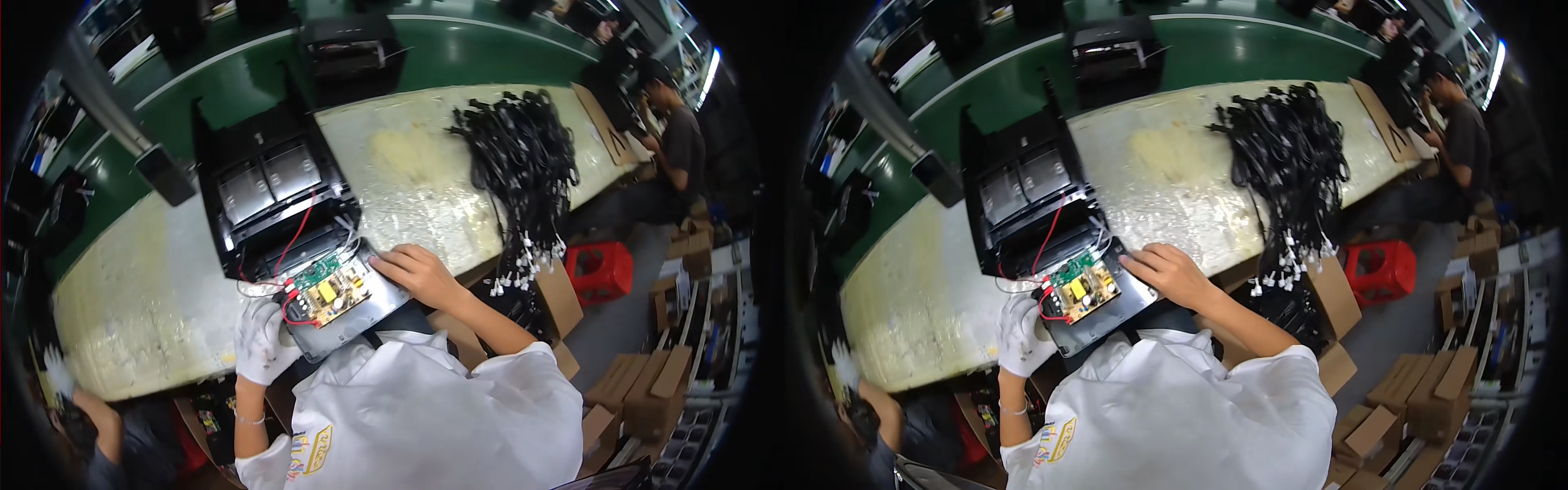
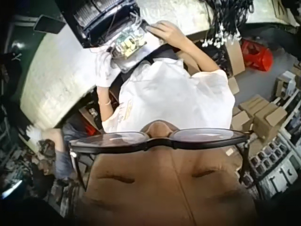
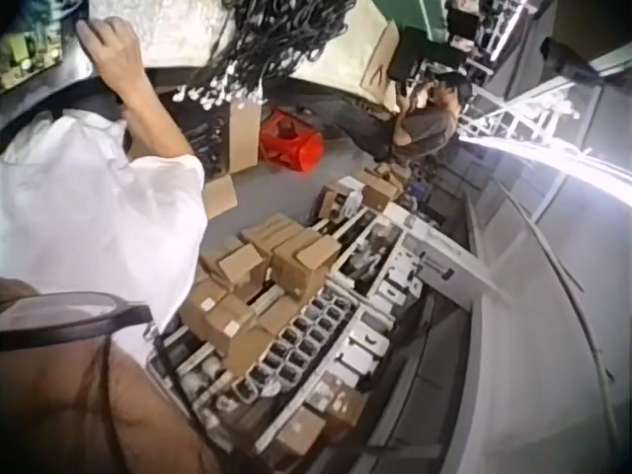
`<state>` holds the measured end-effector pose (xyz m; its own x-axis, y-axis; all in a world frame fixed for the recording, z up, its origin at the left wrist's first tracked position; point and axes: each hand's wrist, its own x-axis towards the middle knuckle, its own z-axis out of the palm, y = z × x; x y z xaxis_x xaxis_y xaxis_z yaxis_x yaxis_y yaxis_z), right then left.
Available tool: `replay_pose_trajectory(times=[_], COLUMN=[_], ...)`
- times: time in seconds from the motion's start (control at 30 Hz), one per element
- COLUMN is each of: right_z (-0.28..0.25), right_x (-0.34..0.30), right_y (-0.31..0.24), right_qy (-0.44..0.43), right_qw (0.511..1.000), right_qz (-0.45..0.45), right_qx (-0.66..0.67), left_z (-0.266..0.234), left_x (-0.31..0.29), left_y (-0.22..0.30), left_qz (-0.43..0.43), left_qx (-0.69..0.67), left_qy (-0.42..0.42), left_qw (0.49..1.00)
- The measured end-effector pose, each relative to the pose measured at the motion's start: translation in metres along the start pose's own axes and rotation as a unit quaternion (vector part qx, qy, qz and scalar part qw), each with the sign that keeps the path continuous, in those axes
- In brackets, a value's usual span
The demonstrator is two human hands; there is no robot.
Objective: Assembling electronic circuit boards and internal wiring into a black chassis on a production line.
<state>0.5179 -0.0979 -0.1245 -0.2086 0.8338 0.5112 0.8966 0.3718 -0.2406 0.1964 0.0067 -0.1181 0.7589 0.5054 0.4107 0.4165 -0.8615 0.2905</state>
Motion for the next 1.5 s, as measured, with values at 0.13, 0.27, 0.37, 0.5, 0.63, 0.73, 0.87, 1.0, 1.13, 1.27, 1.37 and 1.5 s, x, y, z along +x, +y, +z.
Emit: replay_pose_trajectory(times=[0.13,0.27,0.37,0.5,0.63,0.73,0.87,1.0,1.13,1.27,1.37,1.5], right_z=[-0.048,-0.106,-0.105,-0.142,-0.16,-0.162,-0.136,-0.088,-0.046,-0.027,-0.024,-0.028], right_x=[-0.012,-0.013,-0.035,-0.019,0.017,0.05,0.083,0.081,0.056,0.044,0.048,0.049], right_y=[0.057,0.113,0.147,0.13,0.098,0.043,-0.03,-0.056,-0.028,-0.026,-0.031,-0.016], right_qy=[0.009,0.068,0.021,0.162,0.223,0.292,0.244,0.137,-0.088,-0.123,-0.144,-0.214], right_qw=[0.966,0.826,0.835,0.849,0.881,0.91,0.961,0.839,0.677,0.721,0.715,0.749], right_qz=[0.153,0.329,0.309,0.317,0.274,0.171,0.111,0.231,0.251,0.191,0.218,0.229], right_qx=[-0.207,-0.452,-0.455,-0.39,-0.315,-0.24,-0.071,0.473,0.686,0.655,0.649,0.584], left_z=[-0.012,-0.034,-0.036,-0.03,-0.022,-0.01,0.014,-0.04,-0.062,-0.077,-0.078,-0.075], left_x=[-0.01,-0.002,0.004,0.017,0.049,0.099,0.173,0.212,0.221,0.233,0.236,0.235], left_y=[0.007,0.019,0.022,0.031,0.047,0.075,0.113,0.13,0.078,0.06,0.039,0.038], left_qz=[-0.058,-0.113,-0.063,-0.028,-0.054,-0.099,-0.02,-0.129,-0.062,-0.107,-0.088,-0.035], left_qx=[-0.03,-0.078,-0.12,-0.172,-0.289,-0.481,-0.673,-0.743,-0.707,-0.644,-0.566,-0.666], left_qy=[-0.101,-0.157,-0.047,0.031,0.06,-0.012,-0.007,0.164,0.244,0.264,0.27,0.231], left_qw=[0.993,0.978,0.99,0.984,0.954,0.871,0.74,0.636,0.661,0.71,0.774,0.709])
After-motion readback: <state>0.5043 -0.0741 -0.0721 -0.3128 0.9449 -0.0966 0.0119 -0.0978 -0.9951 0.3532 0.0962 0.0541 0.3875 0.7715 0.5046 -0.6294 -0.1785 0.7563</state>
